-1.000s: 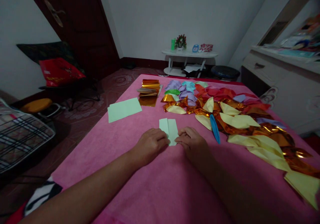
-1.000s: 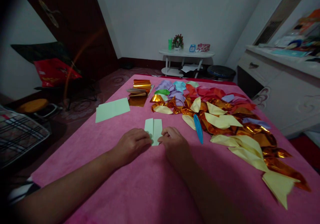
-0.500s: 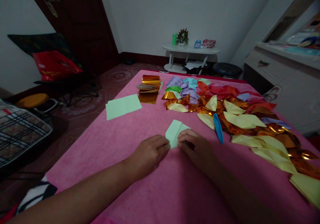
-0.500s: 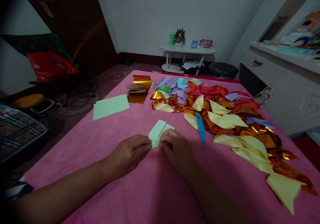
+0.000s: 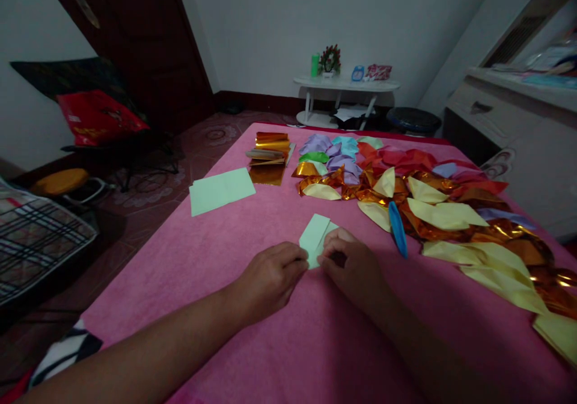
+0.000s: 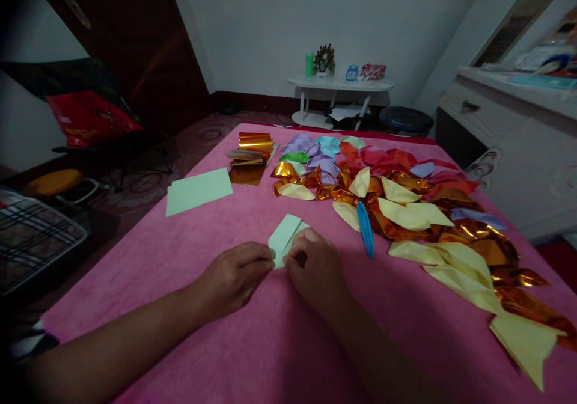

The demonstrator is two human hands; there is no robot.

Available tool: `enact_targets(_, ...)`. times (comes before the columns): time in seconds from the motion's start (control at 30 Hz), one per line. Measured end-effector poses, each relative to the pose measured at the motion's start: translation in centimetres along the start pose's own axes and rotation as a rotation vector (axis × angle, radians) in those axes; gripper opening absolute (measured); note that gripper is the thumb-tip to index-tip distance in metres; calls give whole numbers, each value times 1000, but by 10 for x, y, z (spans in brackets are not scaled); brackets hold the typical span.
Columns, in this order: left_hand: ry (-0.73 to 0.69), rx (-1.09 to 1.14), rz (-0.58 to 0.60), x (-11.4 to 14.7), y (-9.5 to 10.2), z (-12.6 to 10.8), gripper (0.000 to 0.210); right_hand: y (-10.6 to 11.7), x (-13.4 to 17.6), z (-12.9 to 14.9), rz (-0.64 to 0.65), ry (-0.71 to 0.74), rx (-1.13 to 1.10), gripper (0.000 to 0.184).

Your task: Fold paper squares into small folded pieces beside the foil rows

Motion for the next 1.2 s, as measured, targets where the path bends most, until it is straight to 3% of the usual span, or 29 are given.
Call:
enact_targets(0.27,36,49,-43,0,1,2,21,3,4,0,50,57,-80,9)
enact_targets(0.43,23,53,-20,0,1,2,21,4,8,2,-21,69,-12,16)
enact_targets(0.8,12,45,-16,3,-1,-1,23,3,4,1,-52,-61,-26,15)
enact_targets(1.0,147,164,-66,-3,2,11,31,8,5,7,95,79,-165,13)
enact_targets(1.1,221,234,-58,-11,-1,22,35,9,6,8,94,123,-147,17)
enact_targets(1.2,230,269,-24,-16,-4,31,25,8,6,8,78,145,-142,19)
Point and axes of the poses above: each hand's wrist, its own x-axis away from the middle knuckle, its own y-axis out of the back of the hand, z = x × y, the point moved 5 cm from there along -x, towards the middle knuckle, and after that the axes turned 10 degrees about -z, right-handed, at the moved point
